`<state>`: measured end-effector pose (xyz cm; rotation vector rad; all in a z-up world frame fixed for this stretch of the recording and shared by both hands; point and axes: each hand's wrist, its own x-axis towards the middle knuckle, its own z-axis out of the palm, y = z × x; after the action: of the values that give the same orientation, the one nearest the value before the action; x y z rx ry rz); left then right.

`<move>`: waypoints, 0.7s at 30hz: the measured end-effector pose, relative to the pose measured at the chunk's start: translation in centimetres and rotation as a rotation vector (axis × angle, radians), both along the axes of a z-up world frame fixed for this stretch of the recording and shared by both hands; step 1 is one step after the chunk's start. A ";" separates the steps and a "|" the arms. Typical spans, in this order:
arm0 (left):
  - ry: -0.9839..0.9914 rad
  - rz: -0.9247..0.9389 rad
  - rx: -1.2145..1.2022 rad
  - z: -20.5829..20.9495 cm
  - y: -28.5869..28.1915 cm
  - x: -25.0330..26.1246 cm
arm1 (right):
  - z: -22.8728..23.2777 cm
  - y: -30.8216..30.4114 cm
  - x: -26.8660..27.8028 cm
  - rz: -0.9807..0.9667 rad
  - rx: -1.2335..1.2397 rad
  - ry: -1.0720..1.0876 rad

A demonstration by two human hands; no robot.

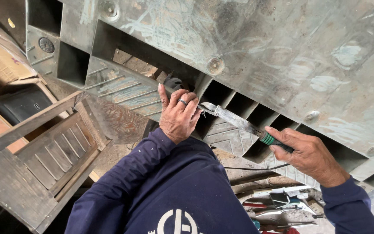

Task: The person uses a handheld welding torch to join sections of a large, gray metal structure with a grid-like pattern. They hold the torch with their right hand and stabilize the workpiece with their left hand, moving along the seams to apply welds. The person briefly uses pliers to adjust a small metal piece before continuing the welding process.

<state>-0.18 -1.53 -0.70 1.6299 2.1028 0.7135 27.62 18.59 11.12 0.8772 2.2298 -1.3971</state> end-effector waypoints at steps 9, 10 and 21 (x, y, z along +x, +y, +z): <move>0.011 0.013 0.019 -0.2 -0.1 0.2 | -0.2 0.1 -0.2 0.119 0.079 0.072; 0.016 0.021 0.025 -0.2 -0.1 0.3 | -0.2 0.2 -0.2 0.145 0.096 0.098; 0.052 0.026 0.062 -0.1 -0.2 0.1 | -0.8 0.1 0.1 0.238 0.197 0.230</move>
<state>-0.07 -1.72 -0.81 1.6736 2.1616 0.7603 27.73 18.66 10.30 0.5060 2.5813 -1.2364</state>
